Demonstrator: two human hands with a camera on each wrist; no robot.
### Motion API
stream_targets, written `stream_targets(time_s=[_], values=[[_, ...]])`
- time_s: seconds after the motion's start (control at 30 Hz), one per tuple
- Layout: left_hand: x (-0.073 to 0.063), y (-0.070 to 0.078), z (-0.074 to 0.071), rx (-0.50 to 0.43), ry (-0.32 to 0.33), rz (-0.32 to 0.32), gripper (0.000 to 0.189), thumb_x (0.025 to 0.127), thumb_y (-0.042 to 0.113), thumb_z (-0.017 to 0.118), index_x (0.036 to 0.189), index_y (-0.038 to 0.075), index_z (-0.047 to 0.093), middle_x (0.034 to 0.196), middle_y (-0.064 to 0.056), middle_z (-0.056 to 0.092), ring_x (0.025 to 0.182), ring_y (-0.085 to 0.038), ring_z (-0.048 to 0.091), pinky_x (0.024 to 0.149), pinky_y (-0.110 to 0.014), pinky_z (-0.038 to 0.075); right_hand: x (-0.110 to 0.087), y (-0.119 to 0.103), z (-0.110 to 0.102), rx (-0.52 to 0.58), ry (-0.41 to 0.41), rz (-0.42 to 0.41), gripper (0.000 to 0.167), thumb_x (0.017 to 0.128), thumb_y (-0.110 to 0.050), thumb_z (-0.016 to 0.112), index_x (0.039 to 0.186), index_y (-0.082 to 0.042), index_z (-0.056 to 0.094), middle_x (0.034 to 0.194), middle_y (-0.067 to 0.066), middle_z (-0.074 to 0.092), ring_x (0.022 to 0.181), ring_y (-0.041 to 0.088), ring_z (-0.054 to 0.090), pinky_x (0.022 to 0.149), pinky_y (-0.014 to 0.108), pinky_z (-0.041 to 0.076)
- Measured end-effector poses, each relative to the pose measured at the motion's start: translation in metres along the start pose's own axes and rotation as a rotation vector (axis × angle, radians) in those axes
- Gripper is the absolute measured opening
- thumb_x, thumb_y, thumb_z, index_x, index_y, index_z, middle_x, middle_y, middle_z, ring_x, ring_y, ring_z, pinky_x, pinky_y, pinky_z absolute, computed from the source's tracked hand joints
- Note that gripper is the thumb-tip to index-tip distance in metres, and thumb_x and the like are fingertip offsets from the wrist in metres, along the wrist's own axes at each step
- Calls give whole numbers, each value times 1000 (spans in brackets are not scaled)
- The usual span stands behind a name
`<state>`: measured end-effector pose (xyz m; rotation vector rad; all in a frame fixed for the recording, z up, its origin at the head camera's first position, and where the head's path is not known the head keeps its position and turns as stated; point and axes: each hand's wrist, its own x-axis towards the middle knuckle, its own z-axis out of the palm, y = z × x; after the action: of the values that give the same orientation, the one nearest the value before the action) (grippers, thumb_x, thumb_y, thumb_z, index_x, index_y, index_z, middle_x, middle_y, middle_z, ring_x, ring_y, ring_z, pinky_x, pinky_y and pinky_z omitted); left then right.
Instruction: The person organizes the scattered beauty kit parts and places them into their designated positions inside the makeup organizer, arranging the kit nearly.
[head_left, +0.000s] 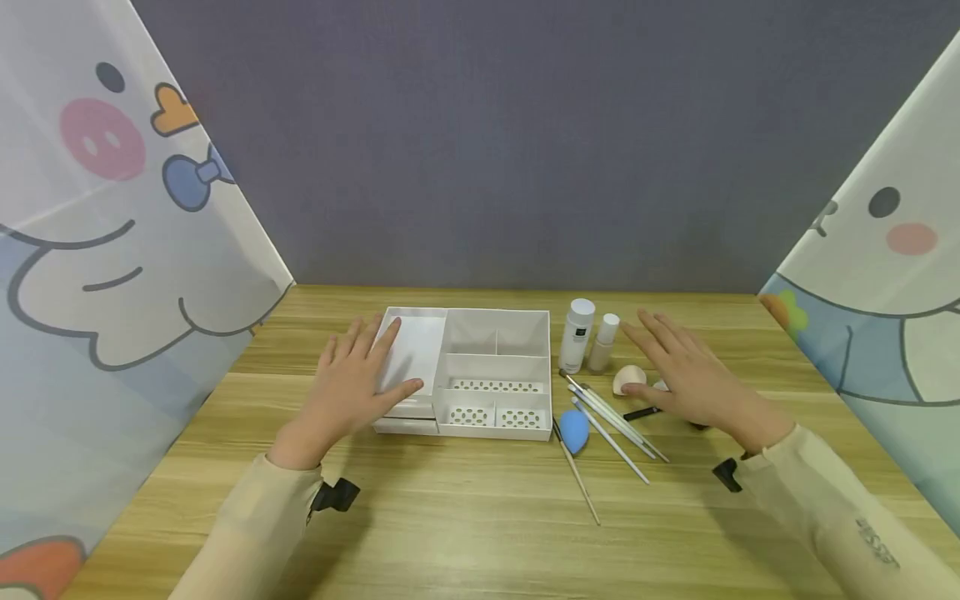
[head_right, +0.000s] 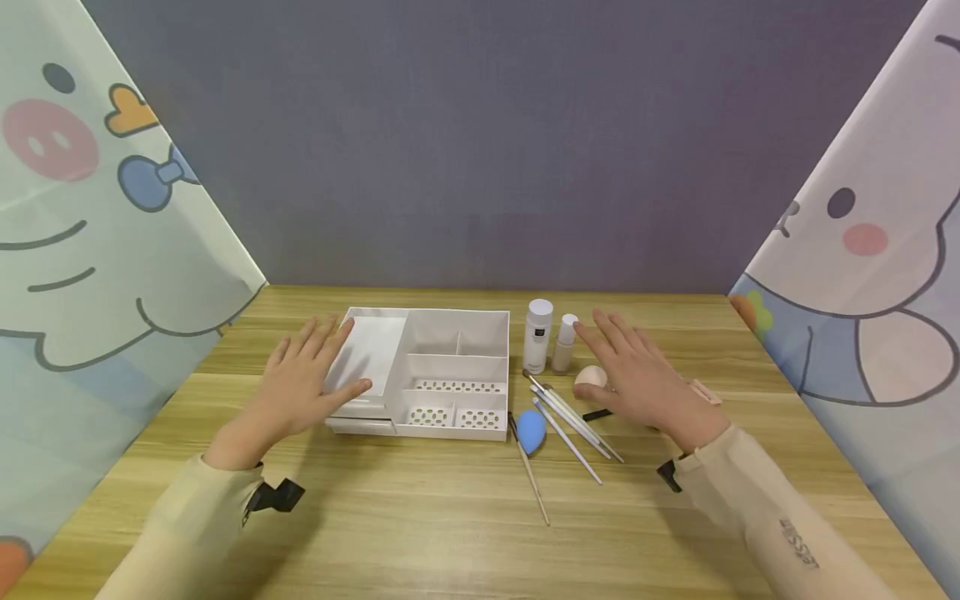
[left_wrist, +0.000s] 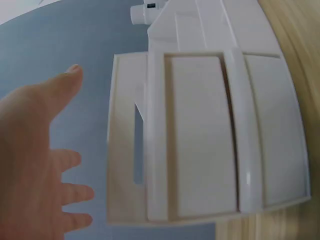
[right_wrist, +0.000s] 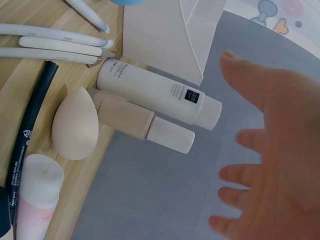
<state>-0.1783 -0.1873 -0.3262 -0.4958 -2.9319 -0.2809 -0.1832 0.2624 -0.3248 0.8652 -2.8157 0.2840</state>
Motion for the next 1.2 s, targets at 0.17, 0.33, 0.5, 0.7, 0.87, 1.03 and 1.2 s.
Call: stream_targets(time_s=[0.17,0.33,0.5,0.7,0.87,1.03,1.2], values=[[-5,-10,2,-52,75,20,92,93,56,59,158,5,19,160,-23,22,146,-45,16,113,-65,17,14,3,2,28,97,-112,80,92,-27,73,152,2,28,150,31,31,134,52,33,101,67,35],[-11,-22,8,-130,158,53,90,91,47,66,155,-1,25,155,-26,29,142,-46,24,111,-65,23,29,4,4,87,102,-88,75,92,-15,74,149,8,31,145,31,38,130,49,39,101,64,38],[-18,-33,15,-213,187,35,90,89,43,71,153,-2,28,153,-28,33,138,-49,30,109,-65,27,43,4,3,132,80,-45,69,96,-19,69,148,6,32,142,30,41,129,48,41,103,63,37],[-25,-43,24,-322,169,-27,88,91,42,70,156,2,25,153,-29,32,139,-50,29,107,-68,27,58,8,5,158,92,-75,60,100,-14,62,148,7,33,143,29,41,130,47,41,105,62,36],[-28,-48,30,-404,192,-45,81,92,36,71,153,0,31,151,-29,35,137,-52,31,105,-70,28,67,12,7,232,50,-28,57,102,-15,59,148,7,34,142,28,41,129,46,42,103,63,37],[-27,-51,42,-512,238,3,69,92,20,71,147,-6,38,144,-31,43,127,-50,43,100,-65,39,73,17,10,298,30,-2,55,103,-19,57,147,8,37,143,28,43,127,46,45,102,61,39],[-25,-53,51,-630,278,47,61,91,7,70,143,-9,43,141,-29,47,127,-48,46,99,-62,43,82,21,15,372,33,34,59,98,-20,65,144,8,41,137,27,50,122,44,50,100,58,41]])
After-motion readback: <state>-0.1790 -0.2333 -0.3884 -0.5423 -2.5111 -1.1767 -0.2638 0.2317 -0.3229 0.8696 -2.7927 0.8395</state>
